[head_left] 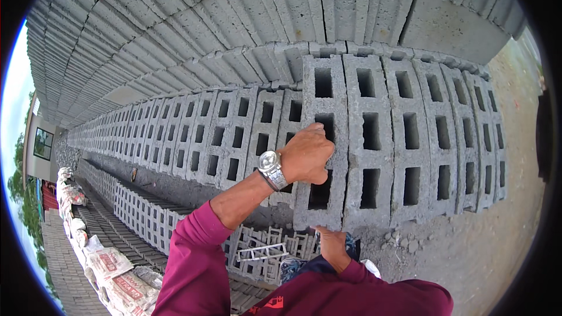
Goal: The person lifts a cinder block from a stack using a metal handle tool and places it onto a new row, repeating this with several blocks.
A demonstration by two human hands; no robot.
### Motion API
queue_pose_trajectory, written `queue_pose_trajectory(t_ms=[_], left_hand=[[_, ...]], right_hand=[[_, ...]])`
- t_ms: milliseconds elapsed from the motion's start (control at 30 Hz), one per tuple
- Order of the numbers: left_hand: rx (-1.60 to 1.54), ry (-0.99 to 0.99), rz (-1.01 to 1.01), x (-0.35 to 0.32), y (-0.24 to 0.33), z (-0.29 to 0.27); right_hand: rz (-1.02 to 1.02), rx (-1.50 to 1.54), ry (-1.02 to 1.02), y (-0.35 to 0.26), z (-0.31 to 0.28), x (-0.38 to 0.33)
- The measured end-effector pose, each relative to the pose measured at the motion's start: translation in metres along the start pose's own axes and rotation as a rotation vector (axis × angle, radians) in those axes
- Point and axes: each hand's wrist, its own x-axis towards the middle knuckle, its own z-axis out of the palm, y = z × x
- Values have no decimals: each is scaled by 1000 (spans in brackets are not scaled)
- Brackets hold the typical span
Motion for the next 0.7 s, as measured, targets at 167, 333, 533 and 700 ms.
queue_pose_trajectory(t_ms=[167,333,533,700], left_hand=[[18,-58,-44,9,9,-10],[175,559,-88,-70,26,11],[-352,1062,-836,-258,80,85],[-574,719,-1848,-463,210,377]], right_hand=[[26,209,75,-14,-9,17],[317,695,-7,-83,2,18],[355,229,-154,-60,-52,2],[477,-109,-352,-41,-63,-33]])
